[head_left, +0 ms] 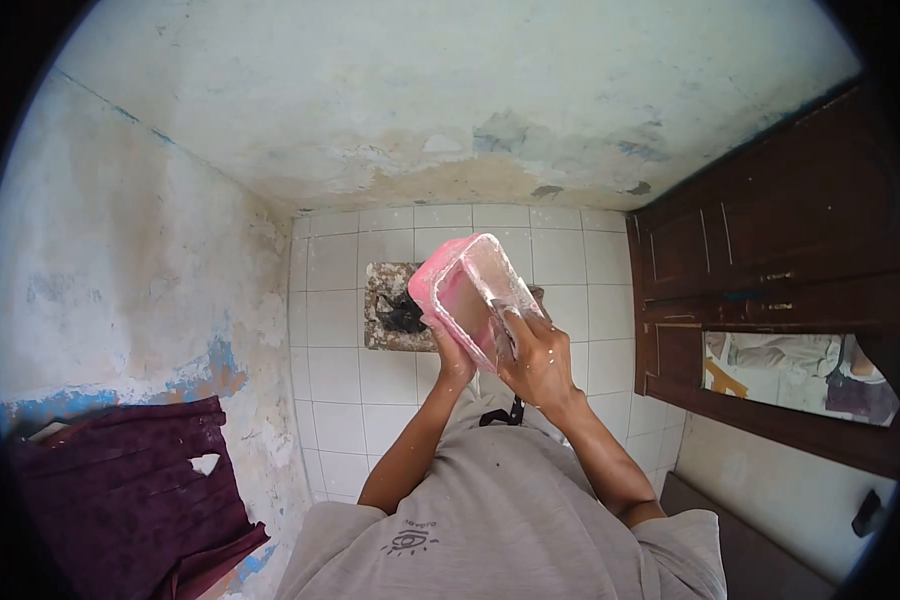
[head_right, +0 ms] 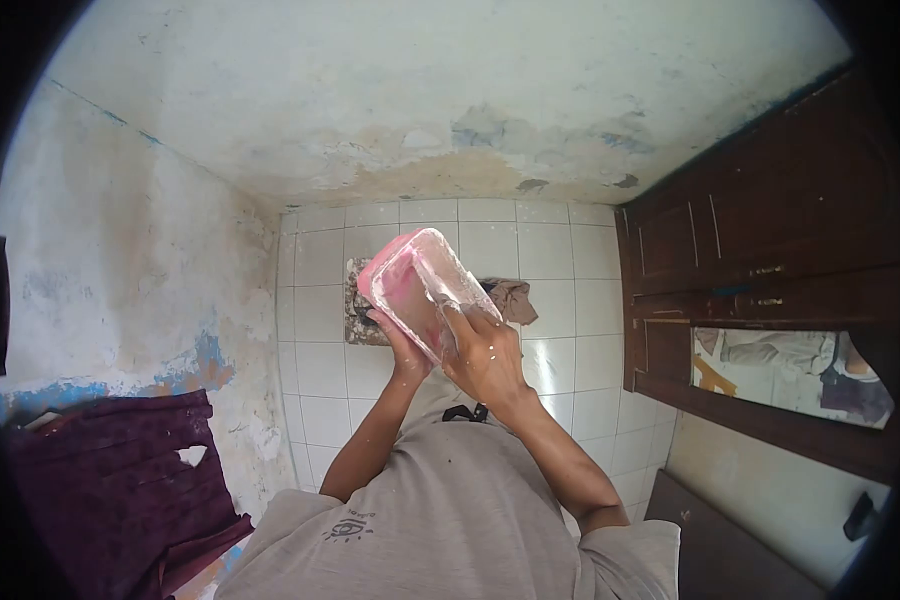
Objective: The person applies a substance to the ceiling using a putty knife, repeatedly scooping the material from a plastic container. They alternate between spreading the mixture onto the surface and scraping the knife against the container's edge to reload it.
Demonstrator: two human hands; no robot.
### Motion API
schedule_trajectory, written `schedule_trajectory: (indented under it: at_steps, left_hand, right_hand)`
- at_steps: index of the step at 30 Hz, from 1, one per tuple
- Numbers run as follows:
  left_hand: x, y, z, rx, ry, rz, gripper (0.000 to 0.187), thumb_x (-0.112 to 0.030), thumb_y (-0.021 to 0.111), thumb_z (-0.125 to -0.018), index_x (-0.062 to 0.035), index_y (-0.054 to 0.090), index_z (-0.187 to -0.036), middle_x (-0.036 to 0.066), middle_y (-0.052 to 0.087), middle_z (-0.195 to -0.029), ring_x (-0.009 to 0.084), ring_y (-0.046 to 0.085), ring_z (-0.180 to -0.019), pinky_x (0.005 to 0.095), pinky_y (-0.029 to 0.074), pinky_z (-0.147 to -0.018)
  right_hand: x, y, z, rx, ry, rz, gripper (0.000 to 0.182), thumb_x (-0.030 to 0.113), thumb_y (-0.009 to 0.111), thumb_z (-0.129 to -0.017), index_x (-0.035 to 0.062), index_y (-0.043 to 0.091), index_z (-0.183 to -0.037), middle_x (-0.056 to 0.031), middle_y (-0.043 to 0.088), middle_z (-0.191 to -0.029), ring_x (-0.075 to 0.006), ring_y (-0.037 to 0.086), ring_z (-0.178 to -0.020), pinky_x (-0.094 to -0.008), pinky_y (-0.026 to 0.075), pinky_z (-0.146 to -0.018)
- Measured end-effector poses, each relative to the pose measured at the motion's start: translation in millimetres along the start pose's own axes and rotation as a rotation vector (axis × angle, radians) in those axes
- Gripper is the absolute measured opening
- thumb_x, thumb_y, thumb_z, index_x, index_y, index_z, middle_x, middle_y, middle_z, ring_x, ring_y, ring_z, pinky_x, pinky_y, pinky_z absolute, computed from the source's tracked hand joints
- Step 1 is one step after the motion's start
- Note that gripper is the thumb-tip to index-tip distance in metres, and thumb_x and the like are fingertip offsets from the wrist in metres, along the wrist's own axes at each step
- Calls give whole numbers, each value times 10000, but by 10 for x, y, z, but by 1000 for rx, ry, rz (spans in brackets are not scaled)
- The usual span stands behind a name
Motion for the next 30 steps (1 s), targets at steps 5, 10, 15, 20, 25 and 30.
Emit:
schedule_trajectory:
  at_steps: [5, 10, 15, 20, 25, 30]
  left_hand:
    - [33, -154, 273, -83, -21, 78, 897, -763, 240, -877, -98, 213, -1479, 98, 348, -1451, 249, 352, -1334, 409, 330, -1093]
    - [92, 108, 449, -49, -82, -2, 887, -765, 243, -877, -115, 220, -1479, 92, 359, -1439, 248, 355, -1331, 400, 337, -1089]
    - [340, 48, 469, -55, -207, 41, 909, -803, 227, -848, -153, 225, -1484, 76, 343, -1455, 255, 366, -1326, 409, 318, -1099]
    - [361, 347, 426, -49, -200, 86, 896, -791, 289, -849, -138, 278, -1462, 78, 405, -1414, 256, 434, -1279, 415, 380, -1062]
    - [645, 694, 405, 32, -297, 121, 841, -767, 289, -871, -165, 310, -1457, 72, 412, -1419, 253, 411, -1305, 419, 366, -1085]
    - [1098, 1069, 343, 268, -353, 409, 774, -703, 370, -893, -171, 323, -1453, 88, 420, -1417, 281, 424, -1300, 457, 356, -1102]
  right_hand:
    - [57, -211, 229, 20, 85, -11, 416, -38, 651, -629, -37, 605, -1043, -208, 623, -802, -381, 621, -702, -420, 513, -616]
    - [74, -118, 510, -21, 67, 75, 494, -36, 637, -622, -20, 598, -1114, -196, 623, -814, -361, 631, -697, -422, 515, -623]
    - [-14, -285, 595, -33, 115, -92, 493, -30, 625, -606, -23, 594, -1099, -215, 619, -804, -402, 624, -726, -433, 517, -636]
    - [-291, -529, 576, -9, 241, 19, 524, -20, 641, -585, -30, 575, -1104, -226, 624, -801, -422, 618, -721, -438, 517, -637]
    - [-427, -550, 669, 16, 197, -47, 569, 10, 670, -580, -47, 548, -1133, -231, 619, -778, -421, 618, -698, -440, 519, -636]
    - [-749, -1153, 670, -52, 253, -45, 572, 3, 661, -567, -64, 537, -1122, -251, 608, -792, -434, 617, -718, -443, 510, -633]
Point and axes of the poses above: each hand's wrist, its own z-axis away from the middle knuckle, its own y-axis out of the palm, x = y × z, the point moved 9 cm from there along -z, towards the middle knuckle
